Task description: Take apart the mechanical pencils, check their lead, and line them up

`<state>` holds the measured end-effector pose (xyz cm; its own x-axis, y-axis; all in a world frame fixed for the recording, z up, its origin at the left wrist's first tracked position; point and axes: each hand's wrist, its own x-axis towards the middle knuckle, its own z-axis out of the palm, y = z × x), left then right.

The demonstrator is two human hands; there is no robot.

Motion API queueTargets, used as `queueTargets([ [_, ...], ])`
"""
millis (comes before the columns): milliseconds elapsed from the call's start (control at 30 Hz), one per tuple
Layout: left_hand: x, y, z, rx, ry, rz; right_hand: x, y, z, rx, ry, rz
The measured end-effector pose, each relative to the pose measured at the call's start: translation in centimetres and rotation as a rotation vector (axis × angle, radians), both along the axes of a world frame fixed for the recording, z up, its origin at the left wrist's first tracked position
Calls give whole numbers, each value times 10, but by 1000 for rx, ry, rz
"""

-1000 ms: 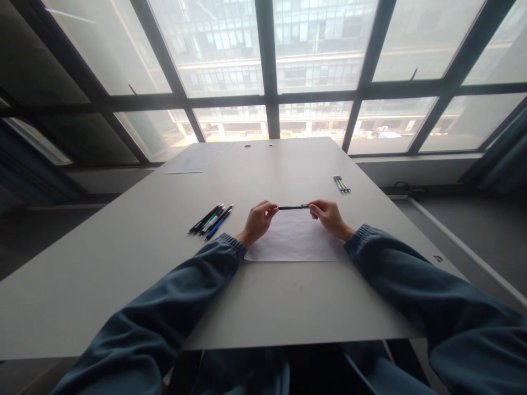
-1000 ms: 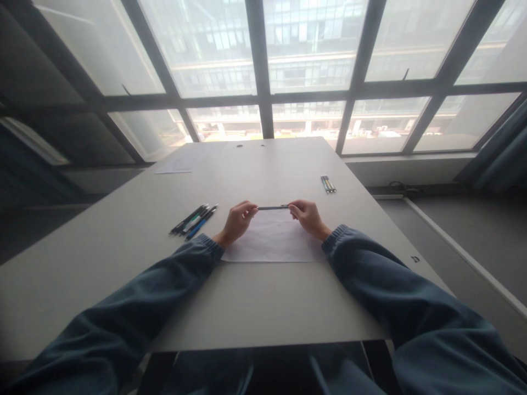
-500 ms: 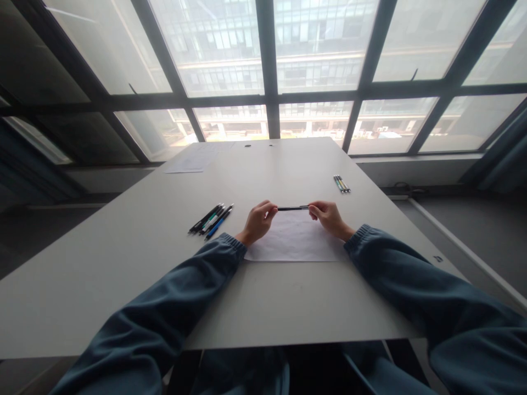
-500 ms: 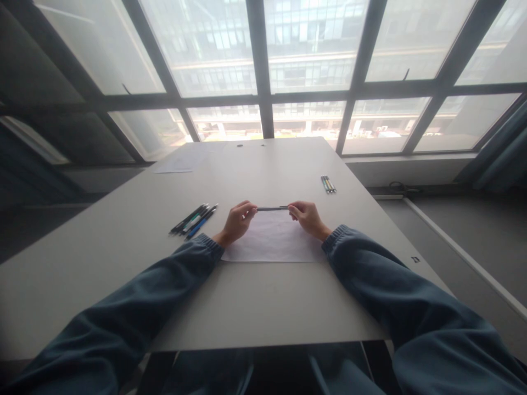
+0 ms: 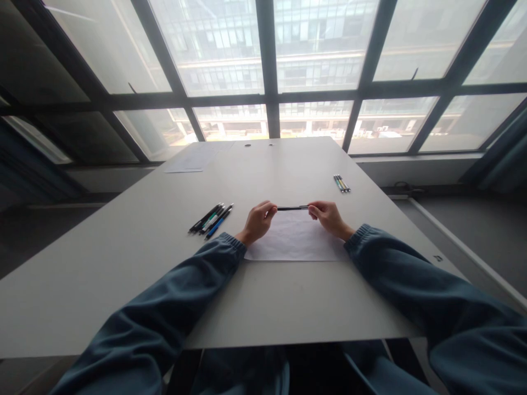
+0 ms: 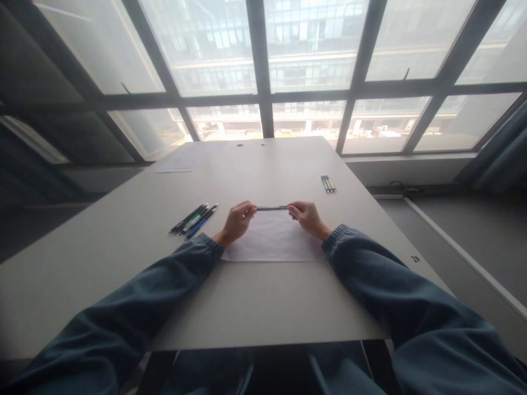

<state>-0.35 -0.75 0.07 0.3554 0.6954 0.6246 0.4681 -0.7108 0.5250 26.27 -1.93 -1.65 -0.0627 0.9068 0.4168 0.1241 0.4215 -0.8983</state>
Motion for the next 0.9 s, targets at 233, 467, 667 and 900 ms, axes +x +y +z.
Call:
queueTargets([
  [233,3,-4,4,-40,-70,2,-5,-2,4,-15,38,-21],
  [467,2,-2,0,-55,-60,37,-4,-1,3,-16,49,-25],
  [667,0,1,-1,-90,-97,9,-2,2,0,7,71,-44],
  [900,5,1,-1,6,-158,84,-2,4,-2,17,84,-106],
])
